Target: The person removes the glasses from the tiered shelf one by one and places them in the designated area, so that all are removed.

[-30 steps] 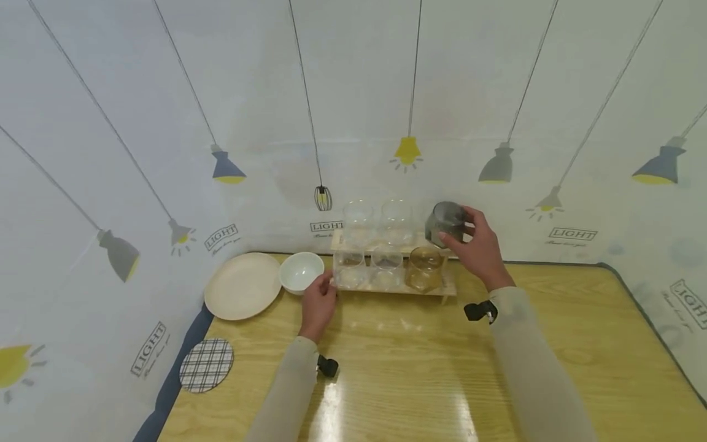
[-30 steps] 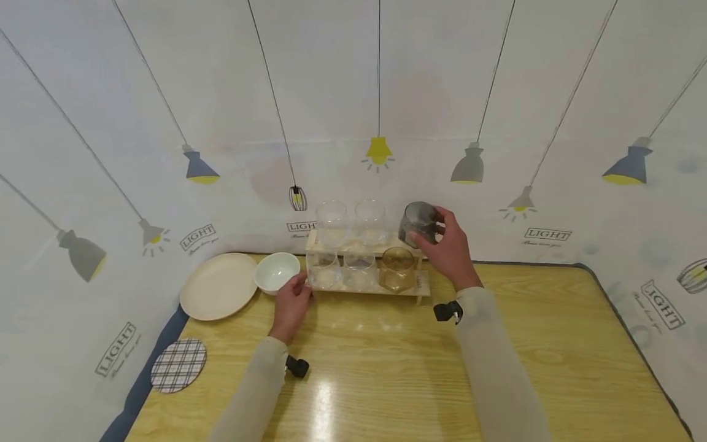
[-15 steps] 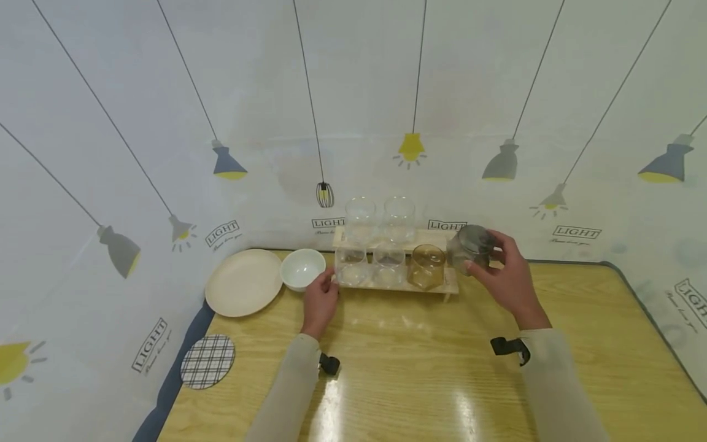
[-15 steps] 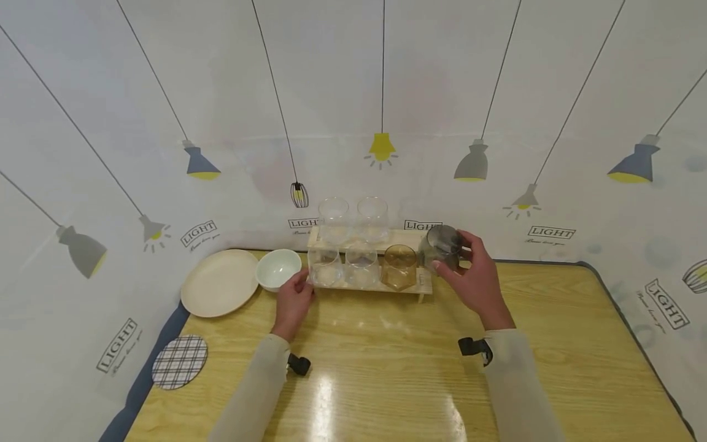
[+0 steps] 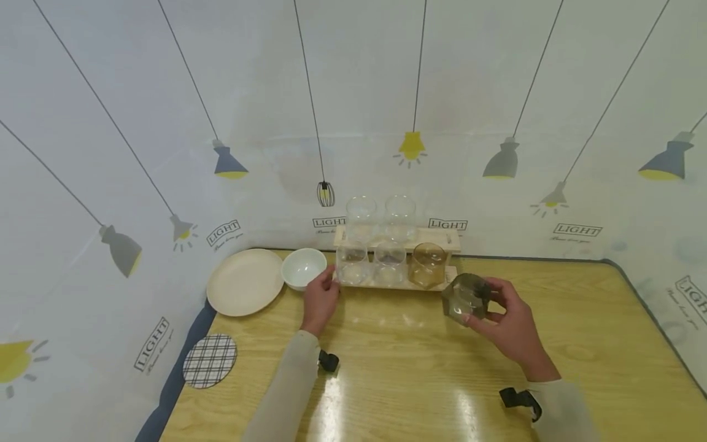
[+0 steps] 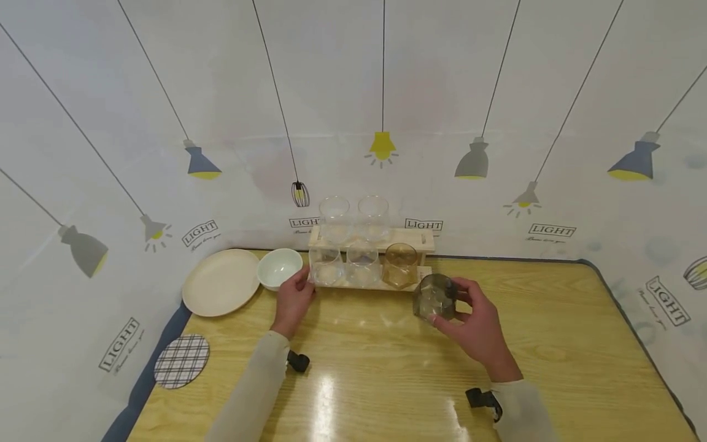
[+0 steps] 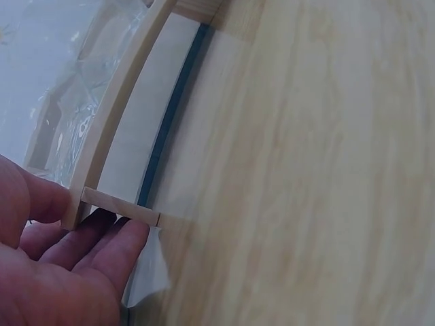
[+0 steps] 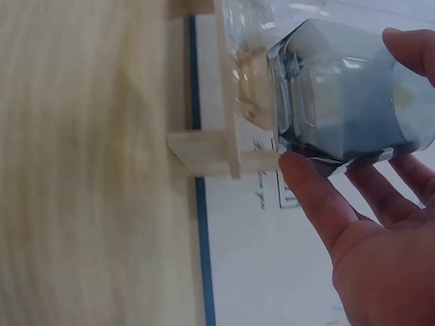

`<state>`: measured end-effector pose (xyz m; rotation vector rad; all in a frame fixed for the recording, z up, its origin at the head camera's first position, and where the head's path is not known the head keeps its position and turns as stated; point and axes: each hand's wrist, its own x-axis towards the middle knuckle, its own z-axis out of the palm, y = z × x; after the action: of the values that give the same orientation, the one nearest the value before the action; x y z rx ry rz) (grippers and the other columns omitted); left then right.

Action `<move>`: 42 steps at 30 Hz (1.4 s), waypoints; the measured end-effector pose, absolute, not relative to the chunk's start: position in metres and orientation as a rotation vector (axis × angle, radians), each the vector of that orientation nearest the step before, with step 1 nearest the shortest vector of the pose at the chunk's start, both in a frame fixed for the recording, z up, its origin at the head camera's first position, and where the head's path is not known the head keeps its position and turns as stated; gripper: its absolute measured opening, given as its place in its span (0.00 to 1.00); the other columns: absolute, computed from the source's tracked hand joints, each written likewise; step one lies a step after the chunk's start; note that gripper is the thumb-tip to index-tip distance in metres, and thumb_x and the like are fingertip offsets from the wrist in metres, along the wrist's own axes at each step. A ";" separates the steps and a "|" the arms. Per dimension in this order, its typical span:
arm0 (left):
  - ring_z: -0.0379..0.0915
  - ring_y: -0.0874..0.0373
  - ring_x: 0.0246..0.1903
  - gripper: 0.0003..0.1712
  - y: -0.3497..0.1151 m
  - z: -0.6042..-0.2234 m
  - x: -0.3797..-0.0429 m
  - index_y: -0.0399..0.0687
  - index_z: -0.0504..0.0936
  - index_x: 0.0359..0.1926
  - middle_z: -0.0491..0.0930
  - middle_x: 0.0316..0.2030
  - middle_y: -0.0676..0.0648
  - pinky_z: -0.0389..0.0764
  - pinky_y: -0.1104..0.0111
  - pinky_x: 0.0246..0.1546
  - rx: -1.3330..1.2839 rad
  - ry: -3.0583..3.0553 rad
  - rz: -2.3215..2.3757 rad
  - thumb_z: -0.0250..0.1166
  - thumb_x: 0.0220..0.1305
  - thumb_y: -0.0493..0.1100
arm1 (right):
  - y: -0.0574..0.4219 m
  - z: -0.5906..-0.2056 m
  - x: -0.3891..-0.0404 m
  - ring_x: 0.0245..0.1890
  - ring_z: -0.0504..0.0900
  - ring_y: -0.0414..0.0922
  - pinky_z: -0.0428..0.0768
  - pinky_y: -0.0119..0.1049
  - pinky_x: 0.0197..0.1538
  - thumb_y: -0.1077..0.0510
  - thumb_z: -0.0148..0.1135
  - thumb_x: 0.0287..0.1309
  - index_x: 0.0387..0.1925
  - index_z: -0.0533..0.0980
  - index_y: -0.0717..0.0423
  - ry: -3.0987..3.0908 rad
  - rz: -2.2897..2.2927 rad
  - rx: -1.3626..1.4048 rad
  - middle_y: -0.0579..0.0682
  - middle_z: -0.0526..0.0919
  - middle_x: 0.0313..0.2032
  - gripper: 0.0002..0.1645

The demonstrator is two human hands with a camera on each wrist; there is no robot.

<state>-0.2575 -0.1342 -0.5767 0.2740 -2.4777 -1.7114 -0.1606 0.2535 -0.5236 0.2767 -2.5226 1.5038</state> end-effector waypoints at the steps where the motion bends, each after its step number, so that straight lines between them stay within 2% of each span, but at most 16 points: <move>1: 0.82 0.48 0.62 0.25 -0.134 -0.577 -0.258 0.49 0.80 0.70 0.78 0.71 0.46 0.87 0.56 0.57 0.273 -2.482 -1.708 0.63 0.74 0.40 | 0.251 -0.526 -0.159 0.59 0.77 0.31 0.87 0.25 0.49 0.58 0.80 0.58 0.73 0.66 0.54 -2.519 1.518 0.302 0.58 0.75 0.64 0.46; 4: 0.82 0.47 0.62 0.25 -0.135 -0.575 -0.259 0.49 0.80 0.70 0.78 0.70 0.45 0.87 0.56 0.56 0.271 -2.479 -1.709 0.62 0.74 0.40 | 0.242 -0.535 -0.157 0.60 0.79 0.35 0.88 0.30 0.49 0.58 0.81 0.57 0.72 0.68 0.52 -2.519 1.567 0.363 0.56 0.76 0.63 0.45; 10: 0.79 0.45 0.66 0.25 -0.135 -0.577 -0.259 0.49 0.78 0.71 0.77 0.71 0.44 0.85 0.53 0.61 0.289 -2.496 -1.694 0.61 0.76 0.41 | 0.222 -0.552 -0.158 0.61 0.80 0.58 0.90 0.35 0.48 0.57 0.83 0.54 0.69 0.70 0.49 -2.526 1.693 0.378 0.57 0.77 0.63 0.44; 18: 0.77 0.45 0.67 0.26 -0.135 -0.587 -0.255 0.52 0.78 0.72 0.77 0.71 0.44 0.84 0.52 0.62 0.312 -2.460 -1.721 0.61 0.77 0.43 | 0.202 -0.570 -0.160 0.60 0.81 0.68 0.90 0.36 0.44 0.57 0.84 0.52 0.65 0.68 0.54 -2.569 1.780 0.365 0.62 0.75 0.63 0.44; 27: 0.81 0.44 0.61 0.25 -0.135 -0.591 -0.249 0.49 0.79 0.70 0.80 0.67 0.41 0.87 0.53 0.57 0.254 -2.407 -1.712 0.63 0.75 0.40 | 0.197 -0.579 -0.158 0.62 0.81 0.68 0.90 0.35 0.44 0.59 0.85 0.49 0.65 0.67 0.53 -2.624 1.794 0.326 0.61 0.74 0.63 0.46; 32: 0.81 0.45 0.60 0.25 -0.137 -0.590 -0.253 0.49 0.80 0.69 0.82 0.65 0.40 0.86 0.53 0.57 0.261 -2.416 -1.717 0.64 0.74 0.40 | 0.198 -0.574 -0.160 0.65 0.79 0.69 0.90 0.36 0.46 0.56 0.85 0.51 0.67 0.65 0.55 -2.673 1.762 0.340 0.63 0.72 0.65 0.48; 36: 0.80 0.43 0.62 0.24 -0.136 -0.584 -0.254 0.49 0.80 0.69 0.81 0.65 0.38 0.86 0.52 0.57 0.263 -2.411 -1.755 0.64 0.73 0.39 | 0.201 -0.567 -0.162 0.68 0.75 0.66 0.89 0.44 0.56 0.48 0.84 0.53 0.73 0.62 0.54 -2.760 1.642 0.379 0.61 0.72 0.68 0.53; 39: 0.82 0.44 0.59 0.24 -0.135 -0.582 -0.254 0.48 0.80 0.68 0.83 0.63 0.37 0.87 0.55 0.53 0.256 -2.408 -1.766 0.64 0.73 0.38 | 0.204 -0.560 -0.163 0.71 0.73 0.62 0.85 0.53 0.63 0.42 0.80 0.57 0.77 0.60 0.54 -2.786 1.533 0.444 0.60 0.71 0.71 0.56; 42: 0.83 0.46 0.53 0.23 -0.132 -0.581 -0.255 0.48 0.80 0.68 0.85 0.59 0.38 0.87 0.59 0.47 0.245 -2.416 -1.759 0.63 0.74 0.38 | 0.206 -0.548 -0.163 0.72 0.71 0.61 0.84 0.58 0.63 0.42 0.76 0.62 0.78 0.59 0.56 -2.750 1.474 0.500 0.60 0.71 0.72 0.53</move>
<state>-0.2547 -0.1324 -0.5809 0.2452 -2.4158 -1.7591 -0.1630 0.2056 -0.5483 0.4999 -2.7502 1.4736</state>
